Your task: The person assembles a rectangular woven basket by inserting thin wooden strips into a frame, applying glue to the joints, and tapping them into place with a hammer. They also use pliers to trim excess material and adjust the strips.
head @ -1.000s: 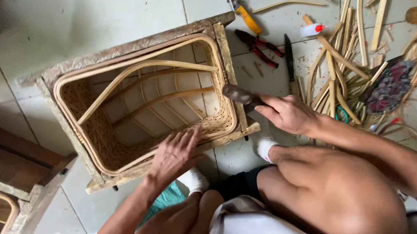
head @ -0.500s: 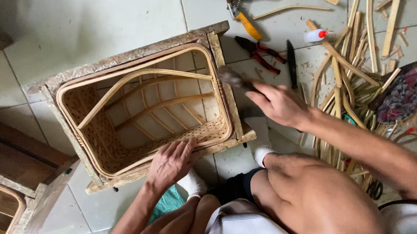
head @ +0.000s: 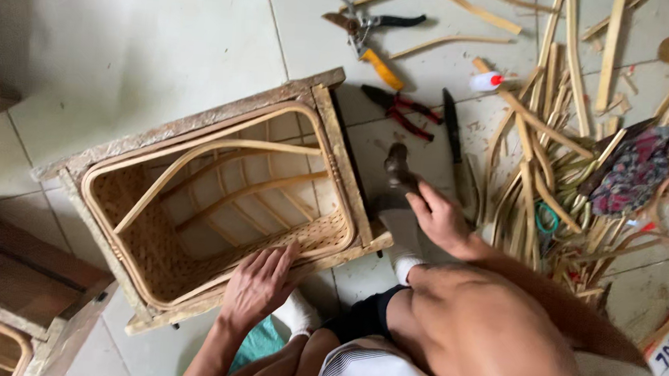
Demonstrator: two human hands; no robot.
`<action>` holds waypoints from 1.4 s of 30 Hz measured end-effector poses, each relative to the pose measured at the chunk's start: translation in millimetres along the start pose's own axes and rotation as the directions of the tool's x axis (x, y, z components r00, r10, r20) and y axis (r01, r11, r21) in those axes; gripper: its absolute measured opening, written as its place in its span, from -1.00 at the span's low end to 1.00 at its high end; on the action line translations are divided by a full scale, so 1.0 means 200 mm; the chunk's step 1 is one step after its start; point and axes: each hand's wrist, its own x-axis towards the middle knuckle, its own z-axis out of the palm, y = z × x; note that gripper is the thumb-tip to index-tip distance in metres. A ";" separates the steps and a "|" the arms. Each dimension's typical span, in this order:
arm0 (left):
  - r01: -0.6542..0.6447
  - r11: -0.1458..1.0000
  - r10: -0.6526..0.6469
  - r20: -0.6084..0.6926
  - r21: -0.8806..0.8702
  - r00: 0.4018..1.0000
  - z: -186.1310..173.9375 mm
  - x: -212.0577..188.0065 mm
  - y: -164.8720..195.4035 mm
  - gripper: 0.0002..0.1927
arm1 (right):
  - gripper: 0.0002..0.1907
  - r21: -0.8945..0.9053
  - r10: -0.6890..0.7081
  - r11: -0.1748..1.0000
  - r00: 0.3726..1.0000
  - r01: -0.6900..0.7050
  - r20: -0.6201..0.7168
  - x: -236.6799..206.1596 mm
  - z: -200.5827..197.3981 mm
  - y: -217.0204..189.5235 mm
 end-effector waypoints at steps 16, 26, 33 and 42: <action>0.122 -0.070 -0.986 0.087 -0.990 0.139 0.46 -0.69 -0.10 -0.68 | -0.91 -0.465 -0.057 0.849 0.917 0.253 0.395 0.40 0.31 0.40; -0.438 -0.093 -0.993 0.117 -0.894 -0.029 0.38 -0.51 -0.34 -0.71 | -0.11 -0.591 0.169 0.788 0.862 0.172 0.477 0.89 0.27 0.23; -0.467 0.027 -0.999 -0.004 -0.884 -0.049 0.37 -0.45 -0.30 -0.69 | -0.07 -0.530 0.034 0.791 0.843 0.306 0.537 0.89 0.24 0.22; -0.527 -0.037 -0.998 0.059 -0.849 -0.026 0.35 -0.39 -0.28 -0.79 | -0.52 -0.358 0.359 0.912 0.813 -0.201 0.459 0.98 0.16 0.23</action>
